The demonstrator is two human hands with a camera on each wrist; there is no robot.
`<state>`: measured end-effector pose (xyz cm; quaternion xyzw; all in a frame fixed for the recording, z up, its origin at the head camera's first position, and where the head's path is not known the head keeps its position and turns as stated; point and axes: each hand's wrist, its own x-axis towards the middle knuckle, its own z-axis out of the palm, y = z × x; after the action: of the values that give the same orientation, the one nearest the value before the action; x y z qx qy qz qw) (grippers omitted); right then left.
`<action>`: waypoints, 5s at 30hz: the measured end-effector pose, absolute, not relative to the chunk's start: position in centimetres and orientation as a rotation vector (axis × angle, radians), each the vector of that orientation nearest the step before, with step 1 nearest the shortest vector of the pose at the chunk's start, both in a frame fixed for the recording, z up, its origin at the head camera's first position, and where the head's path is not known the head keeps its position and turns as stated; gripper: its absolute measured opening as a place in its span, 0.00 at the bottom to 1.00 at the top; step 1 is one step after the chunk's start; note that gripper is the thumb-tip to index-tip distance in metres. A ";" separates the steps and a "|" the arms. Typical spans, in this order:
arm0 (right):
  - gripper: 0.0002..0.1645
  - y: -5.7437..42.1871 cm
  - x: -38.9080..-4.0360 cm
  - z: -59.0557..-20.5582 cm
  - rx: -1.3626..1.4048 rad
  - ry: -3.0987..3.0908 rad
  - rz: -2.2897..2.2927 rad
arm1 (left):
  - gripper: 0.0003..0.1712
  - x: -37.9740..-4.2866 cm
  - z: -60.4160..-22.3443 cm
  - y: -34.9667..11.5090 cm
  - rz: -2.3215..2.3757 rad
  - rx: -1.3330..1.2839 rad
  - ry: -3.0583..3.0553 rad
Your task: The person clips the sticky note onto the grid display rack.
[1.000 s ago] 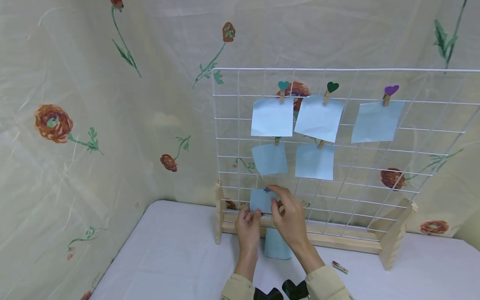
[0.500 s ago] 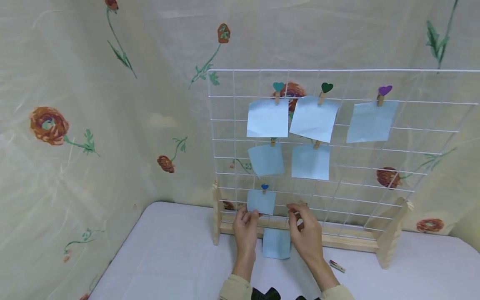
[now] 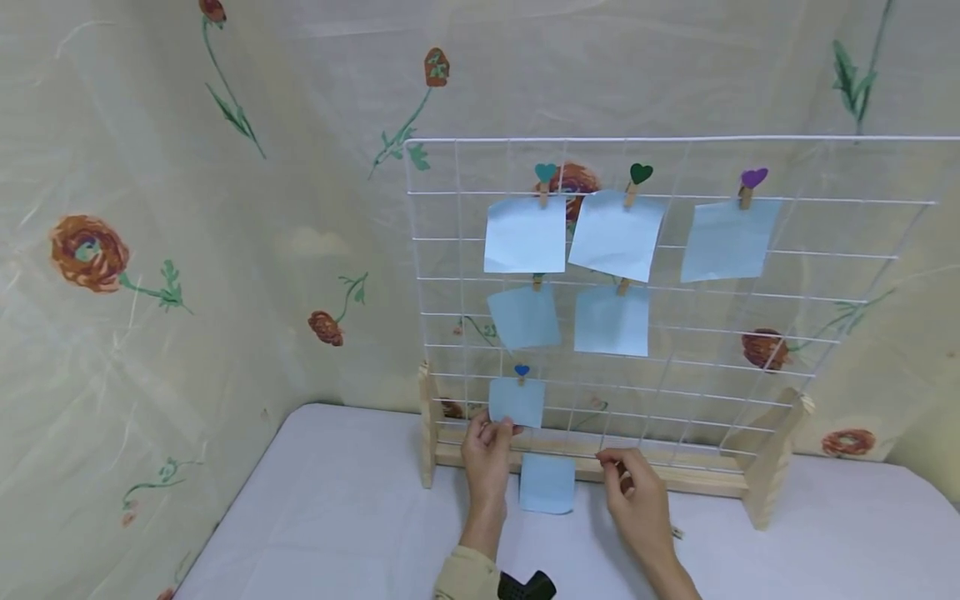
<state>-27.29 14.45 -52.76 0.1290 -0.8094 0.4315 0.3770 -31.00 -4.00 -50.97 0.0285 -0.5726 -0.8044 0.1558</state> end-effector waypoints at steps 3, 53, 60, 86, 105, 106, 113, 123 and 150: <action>0.13 15.6 -26.5 -53.3 0.242 -2.126 1.141 | 0.16 -31.0 -51.0 -3.8 -2.311 0.089 -1.640; 0.08 21.5 -23.2 -56.9 -0.080 -2.308 0.952 | 0.06 -28.9 -56.6 -4.6 -1.985 -0.017 -1.836; 0.08 21.7 -23.5 -56.1 -0.149 -2.334 0.965 | 0.07 -28.7 -56.1 -3.7 -1.723 -0.034 -2.073; 0.09 21.1 -23.4 -55.7 -0.334 -2.311 1.106 | 0.28 -27.6 -55.9 -3.7 -1.590 -0.225 -2.363; 0.09 21.9 -23.6 -55.4 -0.352 -2.320 1.137 | 0.14 -28.5 -56.2 -4.0 -1.766 -0.404 -2.256; 0.10 21.9 -23.6 -55.3 -0.355 -2.319 1.143 | 0.13 -28.5 -56.2 -4.0 -1.775 -0.399 -2.249; 0.10 21.9 -23.5 -55.3 -0.354 -2.334 1.159 | 0.12 -27.8 -55.1 -3.7 -1.830 -0.284 -2.259; 0.07 21.9 -23.5 -55.2 -0.299 -2.411 1.075 | 0.09 -27.2 -54.1 -3.0 -1.869 -0.260 -2.156; 0.05 22.0 -23.3 -55.6 -0.068 -2.452 0.958 | 0.05 -26.3 -52.7 -1.8 -1.868 -0.234 -1.966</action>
<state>-23.31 21.97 -55.56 -0.0250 -0.9012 0.3522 0.2514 -26.31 -1.84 -52.74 -0.0840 -0.7063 -0.6713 0.2082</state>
